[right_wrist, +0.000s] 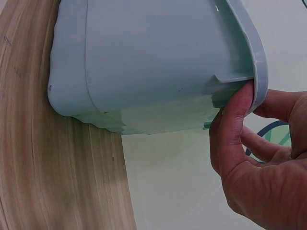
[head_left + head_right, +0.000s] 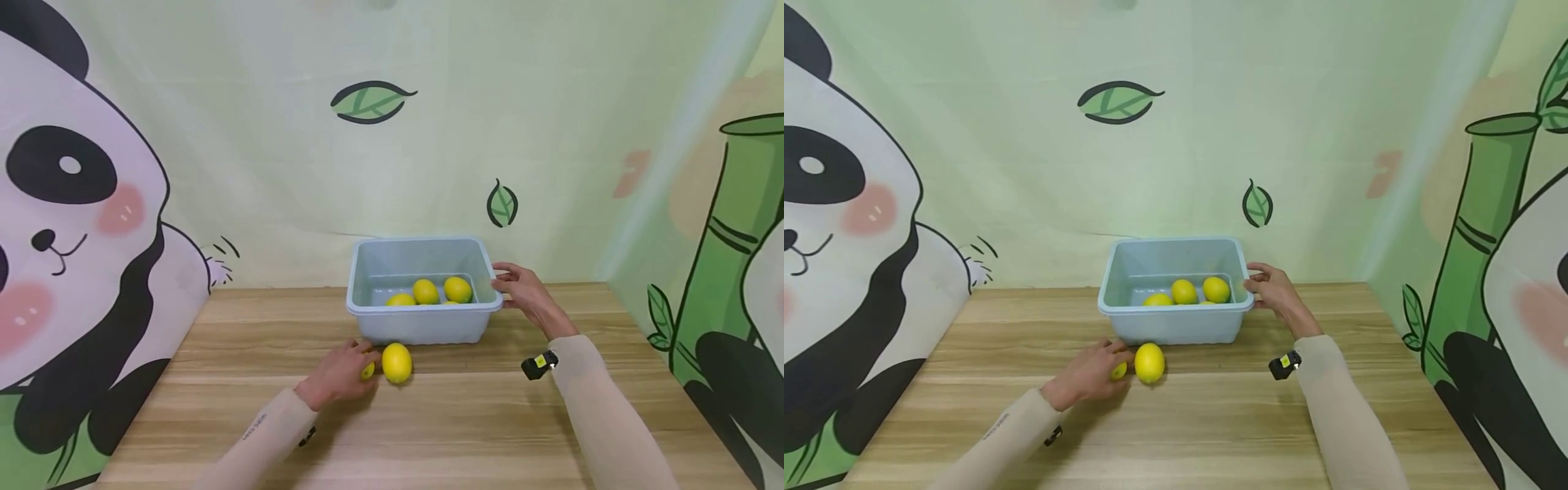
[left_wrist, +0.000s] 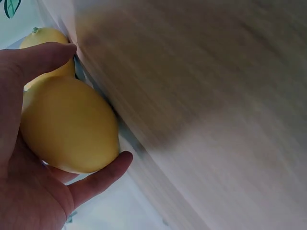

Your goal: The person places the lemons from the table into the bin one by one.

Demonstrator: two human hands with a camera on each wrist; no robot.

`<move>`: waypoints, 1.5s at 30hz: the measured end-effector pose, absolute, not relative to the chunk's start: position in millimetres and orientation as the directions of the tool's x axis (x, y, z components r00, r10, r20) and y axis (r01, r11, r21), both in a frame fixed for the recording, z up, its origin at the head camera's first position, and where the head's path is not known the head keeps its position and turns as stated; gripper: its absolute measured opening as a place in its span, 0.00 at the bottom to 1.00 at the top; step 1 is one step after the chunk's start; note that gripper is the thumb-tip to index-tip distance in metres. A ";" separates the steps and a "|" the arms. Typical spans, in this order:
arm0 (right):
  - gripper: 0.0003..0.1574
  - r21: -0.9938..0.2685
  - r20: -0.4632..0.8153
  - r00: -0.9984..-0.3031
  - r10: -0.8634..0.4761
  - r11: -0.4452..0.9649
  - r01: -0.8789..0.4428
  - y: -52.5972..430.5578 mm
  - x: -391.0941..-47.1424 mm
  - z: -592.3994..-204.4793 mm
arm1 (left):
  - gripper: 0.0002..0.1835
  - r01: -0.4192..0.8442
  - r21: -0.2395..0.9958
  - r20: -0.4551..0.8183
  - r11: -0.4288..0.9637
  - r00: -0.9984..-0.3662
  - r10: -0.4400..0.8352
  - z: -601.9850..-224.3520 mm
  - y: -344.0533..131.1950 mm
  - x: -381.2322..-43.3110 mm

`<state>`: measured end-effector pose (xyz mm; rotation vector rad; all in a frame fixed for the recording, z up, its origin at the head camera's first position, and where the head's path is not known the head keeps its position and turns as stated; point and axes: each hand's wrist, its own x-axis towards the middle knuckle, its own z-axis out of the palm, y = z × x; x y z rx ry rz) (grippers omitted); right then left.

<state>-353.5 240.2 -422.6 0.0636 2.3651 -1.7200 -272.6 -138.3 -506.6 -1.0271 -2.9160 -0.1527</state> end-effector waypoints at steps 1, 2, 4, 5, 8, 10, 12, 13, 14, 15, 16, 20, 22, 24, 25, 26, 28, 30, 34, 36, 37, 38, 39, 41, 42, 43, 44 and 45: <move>0.34 -0.936 -0.198 -0.976 -0.090 0.314 0.160 240.4 -353.3 -422.9 | 0.16 0.630 0.080 0.082 0.773 -0.777 0.625 -506.8 -138.6 -272.7; 0.34 -0.936 -0.198 -0.976 -0.088 0.313 0.161 240.7 -353.2 -423.3 | 0.15 0.632 0.083 0.087 0.770 -0.774 0.627 -507.1 -138.9 -272.8; 0.33 -0.935 -0.200 -0.976 -0.087 0.314 0.163 241.3 -353.1 -424.1 | 0.13 0.636 0.090 0.092 0.767 -0.772 0.629 -507.9 -139.5 -273.0; 0.34 -0.935 -0.201 -0.976 -0.086 0.315 0.165 241.5 -353.0 -424.5 | 0.13 0.636 0.093 0.092 0.766 -0.771 0.630 -508.2 -139.9 -273.1; 0.34 -0.935 -0.206 -0.975 -0.088 0.312 0.170 241.5 -352.6 -425.6 | 0.12 0.641 0.085 0.088 0.763 -0.768 0.635 -510.4 -141.5 -273.6; 0.34 -0.935 -0.202 -0.975 -0.092 0.313 0.165 241.4 -352.4 -426.1 | 0.12 0.643 0.090 0.087 0.760 -0.766 0.637 -511.2 -143.0 -273.8; 0.34 -0.938 -0.199 -0.976 -0.092 0.307 0.162 241.5 -352.4 -426.1 | 0.12 0.644 0.096 0.087 0.759 -0.765 0.638 -511.0 -144.9 -273.8; 0.34 -0.939 -0.198 -0.976 -0.092 0.304 0.161 241.6 -352.6 -426.1 | 0.13 0.643 0.100 0.086 0.759 -0.766 0.638 -510.7 -145.8 -273.7; 0.34 -0.939 -0.196 -0.976 -0.092 0.306 0.159 241.7 -352.8 -426.1 | 0.13 0.642 0.104 0.084 0.759 -0.767 0.637 -510.2 -146.7 -273.6; 0.34 -0.939 -0.195 -0.976 -0.091 0.305 0.159 241.9 -353.0 -425.8 | 0.13 0.641 0.115 0.082 0.759 -0.768 0.635 -509.0 -147.6 -273.2; 0.34 -0.940 -0.197 -0.976 -0.090 0.301 0.162 242.1 -353.0 -425.4 | 0.13 0.639 0.118 0.080 0.760 -0.769 0.634 -508.3 -148.5 -273.0; 0.34 -0.942 -0.197 -0.976 -0.092 0.294 0.163 242.5 -353.0 -424.3 | 0.13 0.634 0.135 0.083 0.762 -0.773 0.628 -502.7 -151.0 -271.0; 0.34 -0.942 -0.196 -0.976 -0.094 0.293 0.161 242.6 -353.0 -424.0 | 0.13 0.633 0.142 0.090 0.761 -0.774 0.627 -498.3 -151.4 -269.3; 0.34 -0.944 -0.195 -0.976 -0.096 0.289 0.160 242.6 -352.9 -423.9 | 0.14 0.632 0.147 0.098 0.761 -0.775 0.625 -492.3 -151.2 -267.2; 0.34 -0.944 -0.194 -0.976 -0.097 0.289 0.159 242.7 -352.9 -424.0 | 0.14 0.630 0.147 0.099 0.763 -0.776 0.622 -489.1 -150.9 -266.2; 0.34 -0.944 -0.193 -0.976 -0.097 0.291 0.157 242.8 -352.8 -423.9 | 0.15 0.627 0.146 0.102 0.765 -0.779 0.619 -485.7 -150.4 -265.1; 0.34 -0.943 -0.190 -0.977 -0.097 0.295 0.154 243.0 -352.5 -423.8 | 0.15 0.623 0.150 0.103 0.768 -0.782 0.615 -478.5 -149.1 -262.5; 0.34 -0.943 -0.186 -0.978 -0.098 0.298 0.150 243.2 -352.4 -423.8 | 0.15 0.618 0.144 0.102 0.773 -0.786 0.609 -471.9 -147.5 -260.2; 0.34 -0.942 -0.184 -0.978 -0.100 0.303 0.147 243.0 -352.1 -423.8 | 0.14 0.628 0.110 0.119 0.771 -0.778 0.617 -461.7 -144.2 -255.7; 0.34 -0.941 -0.186 -0.977 -0.101 0.304 0.148 242.6 -352.1 -423.7 | 0.14 0.637 0.093 0.134 0.765 -0.770 0.624 -457.2 -142.3 -253.5; 0.34 -0.941 -0.187 -0.977 -0.101 0.304 0.149 242.3 -352.2 -423.7 | 0.14 0.644 0.087 0.144 0.760 -0.763 0.630 -454.7 -141.4 -252.2; 0.34 -0.940 -0.188 -0.977 -0.101 0.307 0.149 242.1 -352.3 -423.7 | 0.14 0.651 0.078 0.153 0.755 -0.756 0.636 -452.2 -140.5 -251.1; 0.34 -0.939 -0.188 -0.977 -0.101 0.308 0.149 241.8 -352.3 -423.6 | 0.14 0.656 0.073 0.160 0.751 -0.751 0.641 -449.4 -139.6 -249.9; 0.34 -0.939 -0.191 -0.977 -0.100 0.308 0.152 241.4 -352.4 -423.4 | 0.14 0.667 0.058 0.175 0.743 -0.739 0.650 -442.8 -137.8 -247.5; 0.34 -0.939 -0.191 -0.977 -0.100 0.309 0.152 241.2 -352.5 -423.3 | 0.14 0.673 0.049 0.184 0.738 -0.732 0.656 -439.2 -136.9 -246.4; 0.34 -0.939 -0.191 -0.977 -0.100 0.310 0.152 241.0 -352.6 -423.2 | 0.13 0.679 0.044 0.195 0.732 -0.725 0.661 -435.3 -136.0 -245.2; 0.34 -0.938 -0.191 -0.976 -0.100 0.310 0.152 240.9 -352.6 -423.1 | 0.13 0.684 0.039 0.206 0.728 -0.719 0.664 -431.6 -135.2 -244.2; 0.34 -0.939 -0.191 -0.977 -0.100 0.310 0.152 240.8 -352.8 -423.1 | 0.13 0.690 0.036 0.218 0.723 -0.711 0.668 -427.7 -134.4 -243.1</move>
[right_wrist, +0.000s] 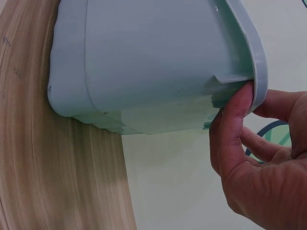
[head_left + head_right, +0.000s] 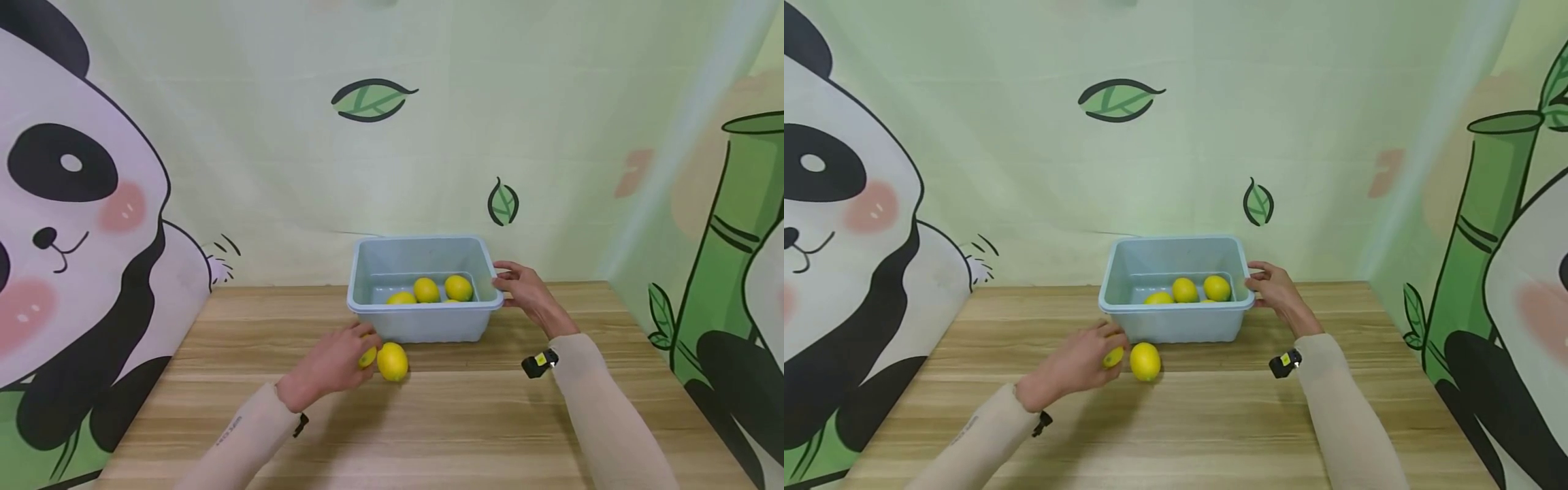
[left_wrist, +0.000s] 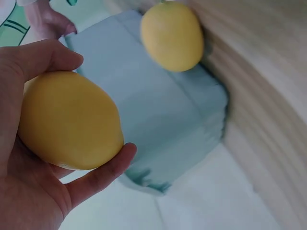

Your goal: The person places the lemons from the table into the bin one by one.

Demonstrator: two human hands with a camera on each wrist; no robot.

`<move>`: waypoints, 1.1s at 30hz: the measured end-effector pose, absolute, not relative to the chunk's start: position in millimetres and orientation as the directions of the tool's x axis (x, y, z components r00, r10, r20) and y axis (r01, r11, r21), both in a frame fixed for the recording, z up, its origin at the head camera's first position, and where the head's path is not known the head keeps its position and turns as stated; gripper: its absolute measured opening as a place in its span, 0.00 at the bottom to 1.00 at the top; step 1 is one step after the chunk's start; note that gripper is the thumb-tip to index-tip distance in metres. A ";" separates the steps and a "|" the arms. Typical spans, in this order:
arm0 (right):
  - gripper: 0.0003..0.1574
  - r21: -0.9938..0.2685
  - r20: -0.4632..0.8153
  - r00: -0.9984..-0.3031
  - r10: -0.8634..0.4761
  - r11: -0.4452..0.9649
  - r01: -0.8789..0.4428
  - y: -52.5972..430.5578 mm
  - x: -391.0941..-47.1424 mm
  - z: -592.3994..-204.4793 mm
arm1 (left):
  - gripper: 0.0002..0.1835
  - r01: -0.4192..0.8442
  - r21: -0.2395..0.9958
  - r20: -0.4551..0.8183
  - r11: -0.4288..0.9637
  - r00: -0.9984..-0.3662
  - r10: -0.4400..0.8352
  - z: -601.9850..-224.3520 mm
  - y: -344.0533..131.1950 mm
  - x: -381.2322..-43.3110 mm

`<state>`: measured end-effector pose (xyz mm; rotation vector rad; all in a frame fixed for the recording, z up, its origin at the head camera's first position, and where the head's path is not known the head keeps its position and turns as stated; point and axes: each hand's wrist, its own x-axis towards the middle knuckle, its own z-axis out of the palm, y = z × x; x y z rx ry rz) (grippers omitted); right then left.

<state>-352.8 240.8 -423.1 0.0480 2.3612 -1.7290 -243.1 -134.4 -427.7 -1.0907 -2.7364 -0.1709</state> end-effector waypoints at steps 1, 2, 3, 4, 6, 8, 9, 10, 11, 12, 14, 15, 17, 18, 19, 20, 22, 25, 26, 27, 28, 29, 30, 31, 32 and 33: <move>0.34 -0.938 -0.191 -0.977 -0.099 0.310 0.152 240.8 -353.1 -423.1 | 0.13 0.697 0.028 0.233 0.716 -0.701 0.674 -423.6 -133.6 -242.3; 0.34 -0.938 -0.191 -0.977 -0.098 0.311 0.152 240.7 -353.3 -422.9 | 0.12 0.703 0.024 0.246 0.711 -0.694 0.677 -419.8 -133.0 -241.9; 0.34 -0.938 -0.193 -0.976 -0.098 0.312 0.154 240.8 -353.7 -422.8 | 0.12 0.705 0.027 0.253 0.708 -0.690 0.678 -416.3 -132.7 -242.0; 0.34 -0.938 -0.193 -0.976 -0.097 0.311 0.154 240.8 -353.9 -422.6 | 0.11 0.707 0.026 0.259 0.707 -0.688 0.678 -412.6 -132.3 -242.0; 0.34 -0.938 -0.194 -0.976 -0.095 0.311 0.156 241.0 -354.4 -422.4 | 0.11 0.707 0.005 0.275 0.708 -0.681 0.678 -405.6 -132.3 -242.9; 0.34 -0.938 -0.195 -0.976 -0.094 0.310 0.157 241.1 -354.7 -422.3 | 0.11 0.700 -0.004 0.288 0.714 -0.683 0.671 -399.8 -132.4 -244.8; 0.34 -0.938 -0.195 -0.976 -0.094 0.309 0.158 241.2 -354.8 -422.4 | 0.12 0.696 -0.008 0.293 0.718 -0.685 0.667 -397.2 -132.4 -245.8; 0.34 -0.938 -0.195 -0.976 -0.094 0.310 0.157 241.2 -354.9 -422.5 | 0.12 0.692 -0.016 0.302 0.722 -0.684 0.663 -394.5 -132.3 -246.7; 0.34 -0.937 -0.195 -0.976 -0.093 0.311 0.157 241.3 -355.0 -422.7 | 0.12 0.689 -0.021 0.312 0.725 -0.684 0.659 -392.5 -132.2 -247.8; 0.34 -0.937 -0.195 -0.976 -0.093 0.313 0.157 241.4 -355.2 -422.8 | 0.12 0.688 -0.019 0.319 0.725 -0.684 0.657 -390.4 -131.7 -248.9; 0.34 -0.935 -0.197 -0.976 -0.092 0.316 0.159 241.5 -355.2 -422.9 | 0.12 0.687 -0.009 0.328 0.727 -0.685 0.651 -386.4 -130.5 -251.4; 0.34 -0.935 -0.198 -0.976 -0.091 0.316 0.160 241.4 -355.1 -422.9 | 0.12 0.689 -0.005 0.336 0.724 -0.681 0.651 -384.5 -129.7 -252.6; 0.34 -0.935 -0.197 -0.976 -0.092 0.317 0.158 241.3 -354.9 -423.0 | 0.12 0.698 0.001 0.353 0.716 -0.670 0.653 -380.4 -127.9 -255.1; 0.34 -0.936 -0.197 -0.976 -0.091 0.315 0.159 241.3 -354.6 -422.9 | 0.11 0.703 0.003 0.361 0.711 -0.664 0.655 -378.4 -127.0 -256.5; 0.34 -0.936 -0.196 -0.976 -0.091 0.315 0.158 241.3 -354.4 -422.8 | 0.11 0.707 0.003 0.368 0.708 -0.659 0.656 -376.6 -126.1 -258.2; 0.34 -0.936 -0.195 -0.977 -0.091 0.313 0.158 241.3 -354.2 -422.8 | 0.11 0.710 0.002 0.374 0.704 -0.654 0.658 -374.9 -125.1 -259.8; 0.34 -0.937 -0.195 -0.977 -0.092 0.311 0.157 241.0 -353.8 -422.5 | 0.11 0.714 -0.001 0.383 0.701 -0.647 0.659 -371.4 -122.9 -263.0; 0.34 -0.938 -0.197 -0.976 -0.096 0.310 0.158 240.6 -352.8 -421.7 | 0.10 0.710 -0.002 0.377 0.704 -0.651 0.659 -367.4 -119.9 -267.3; 0.34 -0.938 -0.198 -0.975 -0.096 0.309 0.160 240.5 -352.6 -421.5 | 0.10 0.710 0.000 0.374 0.704 -0.653 0.658 -365.9 -118.9 -268.3; 0.34 -0.937 -0.198 -0.975 -0.098 0.310 0.159 240.4 -352.3 -421.4 | 0.11 0.709 -0.001 0.368 0.706 -0.656 0.659 -364.7 -117.8 -269.3; 0.34 -0.938 -0.197 -0.975 -0.099 0.309 0.158 240.3 -352.1 -421.4 | 0.11 0.709 -0.002 0.363 0.706 -0.657 0.661 -363.5 -116.9 -270.5; 0.34 -0.938 -0.195 -0.976 -0.100 0.310 0.156 240.3 -352.1 -421.5 | 0.11 0.709 0.000 0.358 0.705 -0.658 0.662 -362.3 -116.0 -271.7; 0.34 -0.938 -0.195 -0.976 -0.100 0.310 0.156 240.3 -352.1 -421.7 | 0.11 0.711 0.000 0.355 0.703 -0.657 0.665 -361.1 -115.2 -273.3; 0.34 -0.937 -0.194 -0.976 -0.100 0.312 0.154 240.3 -352.1 -422.0 | 0.11 0.711 -0.001 0.352 0.703 -0.658 0.666 -360.0 -114.4 -275.2; 0.34 -0.938 -0.193 -0.976 -0.101 0.313 0.152 240.3 -352.4 -422.4 | 0.11 0.711 -0.003 0.352 0.703 -0.657 0.666 -358.9 -113.8 -277.4; 0.34 -0.937 -0.192 -0.976 -0.102 0.314 0.152 240.3 -352.6 -422.8 | 0.11 0.709 -0.007 0.353 0.706 -0.658 0.665 -357.9 -113.5 -280.0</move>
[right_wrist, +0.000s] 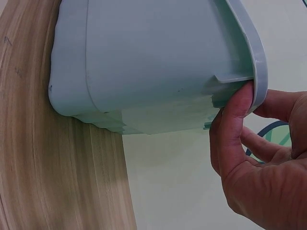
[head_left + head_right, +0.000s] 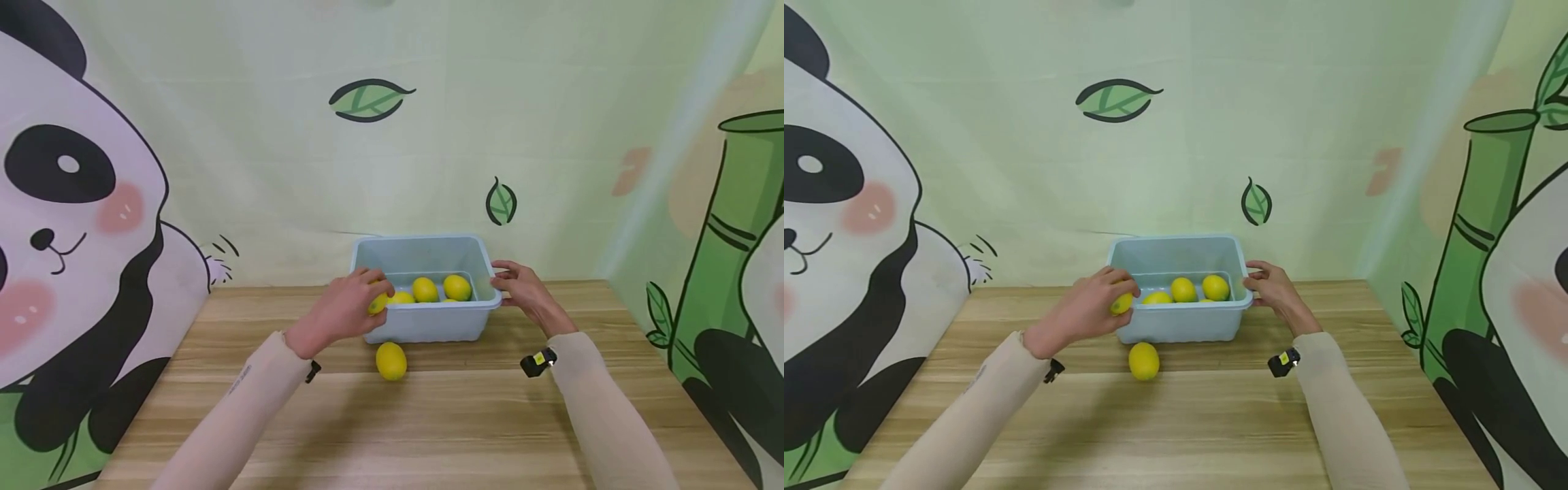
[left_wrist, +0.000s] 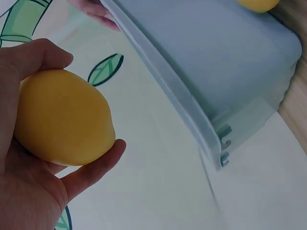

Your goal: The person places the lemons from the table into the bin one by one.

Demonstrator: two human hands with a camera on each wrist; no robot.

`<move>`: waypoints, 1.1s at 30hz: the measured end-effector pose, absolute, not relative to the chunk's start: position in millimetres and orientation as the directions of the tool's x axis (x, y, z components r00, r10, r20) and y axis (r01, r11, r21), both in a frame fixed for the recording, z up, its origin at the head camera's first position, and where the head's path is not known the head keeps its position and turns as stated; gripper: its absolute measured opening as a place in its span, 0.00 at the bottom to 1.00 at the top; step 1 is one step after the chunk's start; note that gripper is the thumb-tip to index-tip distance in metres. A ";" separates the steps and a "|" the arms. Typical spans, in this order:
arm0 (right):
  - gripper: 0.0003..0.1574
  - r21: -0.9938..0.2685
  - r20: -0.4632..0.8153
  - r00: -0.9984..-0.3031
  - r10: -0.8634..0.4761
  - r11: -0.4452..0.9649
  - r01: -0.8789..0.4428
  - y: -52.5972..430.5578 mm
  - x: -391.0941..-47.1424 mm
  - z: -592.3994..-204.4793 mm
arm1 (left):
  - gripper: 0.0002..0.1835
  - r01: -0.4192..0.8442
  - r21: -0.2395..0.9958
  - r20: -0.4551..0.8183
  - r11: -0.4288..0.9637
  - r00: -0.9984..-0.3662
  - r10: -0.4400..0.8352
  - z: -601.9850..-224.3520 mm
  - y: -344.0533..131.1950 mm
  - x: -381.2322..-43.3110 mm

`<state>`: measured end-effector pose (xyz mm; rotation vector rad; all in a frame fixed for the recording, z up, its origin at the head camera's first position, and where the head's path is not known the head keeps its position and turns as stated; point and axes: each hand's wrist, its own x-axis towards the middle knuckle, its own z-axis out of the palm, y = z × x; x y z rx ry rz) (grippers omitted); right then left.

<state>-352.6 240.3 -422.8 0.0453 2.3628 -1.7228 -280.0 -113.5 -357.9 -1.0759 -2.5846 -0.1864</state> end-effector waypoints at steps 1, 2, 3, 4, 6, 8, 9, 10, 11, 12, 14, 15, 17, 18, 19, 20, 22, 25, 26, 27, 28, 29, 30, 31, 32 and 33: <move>0.34 -0.937 -0.193 -0.976 -0.102 0.315 0.152 240.4 -352.8 -423.1 | 0.11 0.707 -0.008 0.357 0.707 -0.659 0.663 -357.0 -113.3 -282.7; 0.34 -0.936 -0.194 -0.976 -0.102 0.317 0.153 240.4 -353.0 -423.4 | 0.11 0.704 -0.009 0.359 0.710 -0.660 0.660 -355.9 -113.3 -285.6; 0.34 -0.935 -0.196 -0.975 -0.103 0.318 0.154 240.4 -353.2 -423.7 | 0.11 0.700 -0.012 0.361 0.714 -0.662 0.656 -354.9 -113.4 -288.6; 0.34 -0.935 -0.197 -0.975 -0.103 0.318 0.156 240.4 -353.4 -423.9 | 0.11 0.695 -0.013 0.361 0.719 -0.667 0.651 -353.8 -113.5 -291.5; 0.34 -0.935 -0.200 -0.975 -0.100 0.319 0.159 240.4 -353.6 -424.2 | 0.10 0.687 -0.010 0.358 0.727 -0.676 0.644 -351.1 -113.3 -297.1; 0.34 -0.934 -0.202 -0.974 -0.098 0.319 0.161 240.5 -353.6 -424.0 | 0.10 0.677 -0.003 0.348 0.736 -0.689 0.636 -348.2 -112.6 -302.5; 0.34 -0.933 -0.202 -0.974 -0.098 0.321 0.161 240.5 -353.6 -423.9 | 0.11 0.673 0.000 0.342 0.740 -0.695 0.632 -346.5 -111.8 -305.1; 0.34 -0.933 -0.203 -0.974 -0.098 0.321 0.162 240.4 -353.5 -423.7 | 0.11 0.669 0.003 0.336 0.743 -0.701 0.629 -344.9 -110.8 -307.8; 0.34 -0.932 -0.204 -0.974 -0.097 0.323 0.163 240.4 -353.5 -423.4 | 0.11 0.665 0.005 0.330 0.747 -0.706 0.627 -343.3 -109.8 -310.3; 0.34 -0.932 -0.205 -0.974 -0.097 0.322 0.164 240.3 -353.4 -423.3 | 0.11 0.662 0.007 0.325 0.749 -0.710 0.625 -341.5 -108.7 -312.8; 0.34 -0.932 -0.206 -0.973 -0.099 0.323 0.165 240.2 -353.5 -423.0 | 0.12 0.657 0.008 0.311 0.754 -0.718 0.623 -337.9 -106.3 -317.4; 0.34 -0.932 -0.207 -0.973 -0.100 0.323 0.165 240.2 -353.5 -422.9 | 0.12 0.655 0.011 0.304 0.756 -0.722 0.621 -336.0 -105.1 -319.3; 0.34 -0.932 -0.208 -0.973 -0.099 0.322 0.167 240.1 -353.6 -422.7 | 0.12 0.648 0.014 0.288 0.762 -0.732 0.617 -332.4 -102.6 -323.4; 0.34 -0.932 -0.208 -0.973 -0.099 0.322 0.166 240.1 -353.7 -422.7 | 0.12 0.643 0.018 0.279 0.765 -0.738 0.614 -330.7 -101.3 -325.3; 0.34 -0.932 -0.207 -0.973 -0.098 0.323 0.166 240.1 -353.7 -422.6 | 0.12 0.638 0.022 0.270 0.769 -0.745 0.610 -329.1 -100.0 -327.1; 0.34 -0.932 -0.206 -0.974 -0.098 0.323 0.165 240.2 -353.8 -422.6 | 0.13 0.633 0.025 0.261 0.774 -0.751 0.606 -327.8 -98.7 -329.0; 0.34 -0.932 -0.205 -0.974 -0.098 0.322 0.164 240.2 -353.9 -422.6 | 0.13 0.625 0.028 0.243 0.780 -0.761 0.601 -325.6 -96.2 -332.4; 0.33 -0.931 -0.202 -0.974 -0.097 0.326 0.161 240.4 -354.0 -422.6 | 0.13 0.619 0.028 0.223 0.785 -0.769 0.598 -323.7 -93.0 -337.0; 0.33 -0.931 -0.202 -0.975 -0.097 0.327 0.160 240.5 -354.1 -422.6 | 0.13 0.617 0.029 0.219 0.786 -0.772 0.597 -323.5 -92.2 -338.6; 0.33 -0.931 -0.201 -0.975 -0.097 0.328 0.160 240.5 -354.1 -422.5 | 0.14 0.615 0.031 0.216 0.788 -0.774 0.596 -323.2 -91.5 -340.1; 0.33 -0.931 -0.200 -0.975 -0.097 0.329 0.158 240.5 -354.1 -422.4 | 0.14 0.613 0.034 0.213 0.789 -0.776 0.594 -322.9 -90.7 -341.6; 0.33 -0.931 -0.199 -0.975 -0.098 0.330 0.157 240.5 -354.1 -422.4 | 0.14 0.611 0.039 0.209 0.791 -0.779 0.591 -322.9 -90.0 -343.3; 0.33 -0.931 -0.199 -0.975 -0.098 0.331 0.157 240.5 -354.2 -422.3 | 0.14 0.607 0.045 0.205 0.793 -0.783 0.588 -323.0 -89.4 -345.0; 0.33 -0.931 -0.198 -0.975 -0.098 0.330 0.156 240.3 -354.2 -422.1 | 0.14 0.603 0.052 0.200 0.796 -0.787 0.583 -323.0 -88.9 -346.5; 0.33 -0.931 -0.199 -0.975 -0.098 0.331 0.156 240.2 -354.1 -421.9 | 0.14 0.599 0.058 0.195 0.798 -0.791 0.580 -323.2 -88.6 -348.2; 0.33 -0.930 -0.200 -0.975 -0.097 0.333 0.157 240.2 -354.2 -421.7 | 0.14 0.596 0.064 0.191 0.800 -0.794 0.577 -323.6 -88.1 -350.2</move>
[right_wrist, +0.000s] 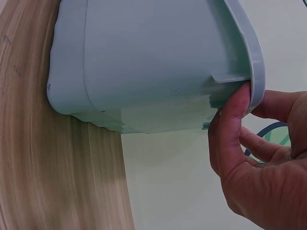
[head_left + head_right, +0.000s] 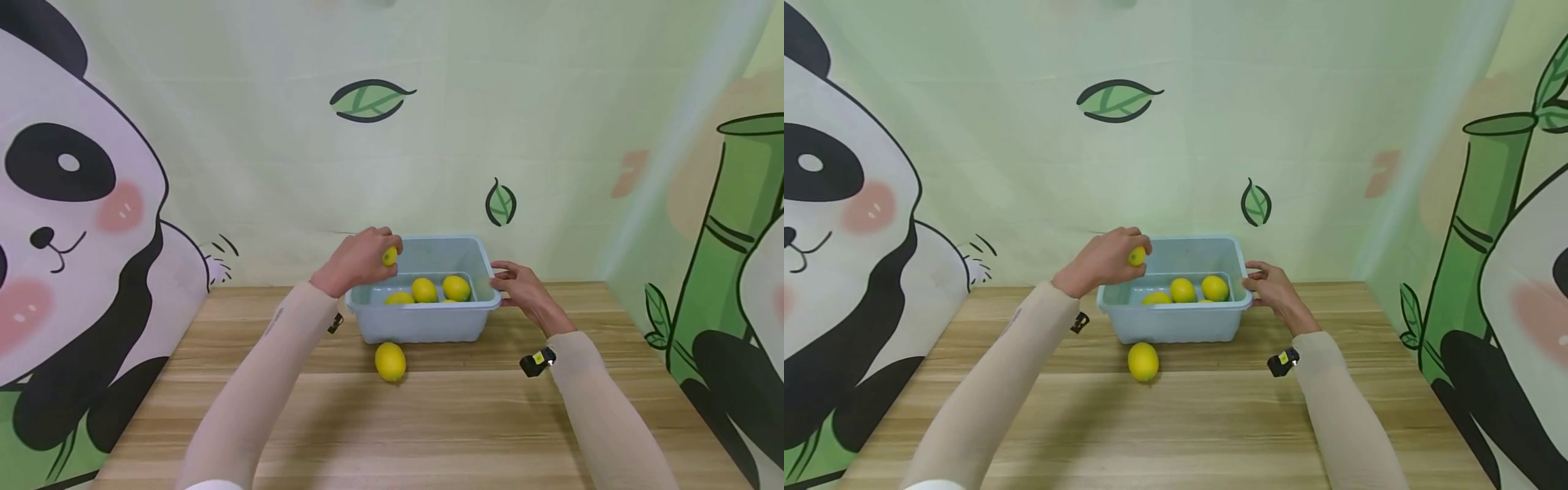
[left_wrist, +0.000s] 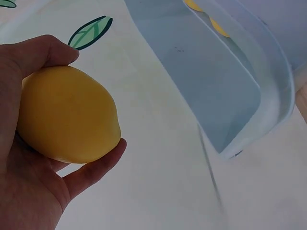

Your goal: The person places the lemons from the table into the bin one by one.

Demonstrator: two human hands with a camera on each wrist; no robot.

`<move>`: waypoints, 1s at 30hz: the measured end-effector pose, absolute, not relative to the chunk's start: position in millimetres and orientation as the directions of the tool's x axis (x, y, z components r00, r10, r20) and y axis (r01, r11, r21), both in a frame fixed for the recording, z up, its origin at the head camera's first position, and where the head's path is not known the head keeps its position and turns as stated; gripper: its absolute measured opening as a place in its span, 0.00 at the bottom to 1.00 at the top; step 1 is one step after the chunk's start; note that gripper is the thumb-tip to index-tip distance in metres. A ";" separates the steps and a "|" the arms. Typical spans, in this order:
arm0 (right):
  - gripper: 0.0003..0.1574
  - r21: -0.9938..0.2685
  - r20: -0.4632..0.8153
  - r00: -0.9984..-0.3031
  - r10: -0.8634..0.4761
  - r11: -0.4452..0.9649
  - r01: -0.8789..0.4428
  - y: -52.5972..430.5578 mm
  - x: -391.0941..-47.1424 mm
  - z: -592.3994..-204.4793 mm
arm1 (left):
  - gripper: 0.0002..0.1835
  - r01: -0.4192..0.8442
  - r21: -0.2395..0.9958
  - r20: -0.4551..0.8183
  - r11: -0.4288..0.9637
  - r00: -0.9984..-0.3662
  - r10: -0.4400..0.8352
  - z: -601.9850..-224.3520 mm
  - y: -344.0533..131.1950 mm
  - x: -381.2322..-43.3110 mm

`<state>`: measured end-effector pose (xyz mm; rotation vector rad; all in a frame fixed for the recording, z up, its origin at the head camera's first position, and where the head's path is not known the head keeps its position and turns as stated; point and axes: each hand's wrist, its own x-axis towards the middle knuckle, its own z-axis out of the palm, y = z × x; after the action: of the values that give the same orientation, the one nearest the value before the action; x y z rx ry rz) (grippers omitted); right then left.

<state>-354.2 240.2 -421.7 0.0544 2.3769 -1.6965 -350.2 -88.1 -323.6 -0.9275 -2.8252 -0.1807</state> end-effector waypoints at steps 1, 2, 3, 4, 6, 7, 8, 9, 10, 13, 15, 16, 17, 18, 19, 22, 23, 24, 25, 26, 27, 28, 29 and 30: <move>0.33 -0.929 -0.201 -0.975 -0.097 0.334 0.159 240.2 -354.3 -421.6 | 0.14 0.592 0.070 0.184 0.803 -0.799 0.573 -324.4 -87.5 -352.7; 0.33 -0.928 -0.203 -0.974 -0.096 0.335 0.160 240.3 -354.5 -421.5 | 0.15 0.588 0.077 0.177 0.805 -0.803 0.569 -325.1 -87.2 -354.9; 0.34 -0.927 -0.205 -0.974 -0.095 0.337 0.163 240.4 -354.5 -421.2 | 0.15 0.583 0.082 0.168 0.808 -0.808 0.565 -325.8 -86.8 -357.2; 0.34 -0.927 -0.205 -0.974 -0.094 0.339 0.162 240.4 -354.6 -421.0 | 0.15 0.579 0.091 0.161 0.811 -0.812 0.561 -326.4 -86.3 -359.7; 0.34 -0.926 -0.207 -0.974 -0.093 0.341 0.164 240.7 -354.6 -420.8 | 0.16 0.568 0.110 0.137 0.816 -0.822 0.553 -327.4 -84.8 -365.1; 0.34 -0.927 -0.206 -0.974 -0.094 0.339 0.163 240.7 -354.6 -420.5 | 0.16 0.560 0.120 0.124 0.820 -0.828 0.547 -327.6 -84.2 -367.5; 0.34 -0.927 -0.205 -0.974 -0.095 0.339 0.162 240.7 -354.6 -420.3 | 0.17 0.553 0.129 0.113 0.823 -0.833 0.541 -327.7 -83.7 -369.5; 0.34 -0.927 -0.205 -0.974 -0.097 0.338 0.162 240.5 -354.6 -420.2 | 0.17 0.545 0.133 0.103 0.828 -0.838 0.536 -327.8 -83.2 -372.0; 0.34 -0.928 -0.204 -0.974 -0.098 0.338 0.160 240.5 -354.6 -420.1 | 0.17 0.539 0.140 0.095 0.830 -0.842 0.531 -328.0 -82.8 -374.3; 0.34 -0.929 -0.204 -0.974 -0.099 0.334 0.161 240.4 -354.6 -419.6 | 0.18 0.522 0.152 0.078 0.839 -0.853 0.517 -328.5 -82.4 -380.3; 0.34 -0.928 -0.206 -0.974 -0.097 0.335 0.163 240.6 -354.5 -419.4 | 0.18 0.512 0.162 0.065 0.844 -0.859 0.508 -329.1 -82.0 -383.9; 0.34 -0.927 -0.207 -0.974 -0.095 0.336 0.165 241.0 -354.4 -419.3 | 0.18 0.508 0.171 0.057 0.844 -0.860 0.506 -329.4 -81.5 -385.5; 0.34 -0.927 -0.209 -0.974 -0.092 0.337 0.167 241.1 -354.2 -419.3 | 0.18 0.502 0.184 0.048 0.845 -0.863 0.503 -329.5 -80.9 -387.0; 0.34 -0.926 -0.210 -0.974 -0.091 0.339 0.168 241.4 -354.0 -419.3 | 0.17 0.495 0.195 0.039 0.847 -0.866 0.498 -329.7 -80.0 -388.6; 0.34 -0.925 -0.210 -0.973 -0.091 0.340 0.168 241.6 -353.9 -419.3 | 0.17 0.487 0.208 0.027 0.848 -0.870 0.492 -329.5 -79.1 -390.0; 0.34 -0.923 -0.208 -0.974 -0.091 0.349 0.164 242.1 -353.6 -419.4 | 0.17 0.467 0.231 0.004 0.854 -0.878 0.479 -329.1 -75.6 -394.5; 0.34 -0.922 -0.205 -0.974 -0.092 0.351 0.161 242.2 -353.5 -419.4 | 0.17 0.460 0.235 -0.002 0.856 -0.881 0.474 -329.0 -74.4 -396.0; 0.34 -0.922 -0.204 -0.975 -0.093 0.352 0.159 242.4 -353.6 -419.5 | 0.17 0.456 0.233 -0.007 0.859 -0.883 0.470 -329.0 -73.4 -397.6; 0.34 -0.922 -0.204 -0.975 -0.093 0.353 0.159 242.5 -353.6 -419.5 | 0.17 0.452 0.229 -0.014 0.862 -0.884 0.467 -329.0 -72.4 -399.1; 0.34 -0.922 -0.205 -0.974 -0.092 0.352 0.161 242.5 -353.8 -419.6 | 0.17 0.448 0.228 -0.019 0.865 -0.886 0.464 -329.4 -71.7 -400.8; 0.34 -0.923 -0.208 -0.974 -0.091 0.348 0.165 242.3 -353.9 -419.5 | 0.17 0.443 0.227 -0.027 0.867 -0.887 0.460 -329.6 -71.2 -402.0; 0.34 -0.923 -0.211 -0.973 -0.091 0.346 0.168 241.7 -354.0 -419.5 | 0.17 0.436 0.225 -0.037 0.871 -0.890 0.455 -330.0 -71.0 -403.2; 0.34 -0.923 -0.214 -0.972 -0.093 0.345 0.170 240.9 -354.3 -419.6 | 0.17 0.427 0.226 -0.050 0.875 -0.892 0.449 -330.6 -71.1 -404.5; 0.34 -0.923 -0.217 -0.972 -0.094 0.343 0.173 240.1 -354.5 -419.5 | 0.17 0.420 0.230 -0.060 0.878 -0.894 0.444 -331.1 -71.4 -405.5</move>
<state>-354.5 240.1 -419.5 0.0706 2.3751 -1.6765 -405.5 -71.4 -331.1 -0.7271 -3.1510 -0.3448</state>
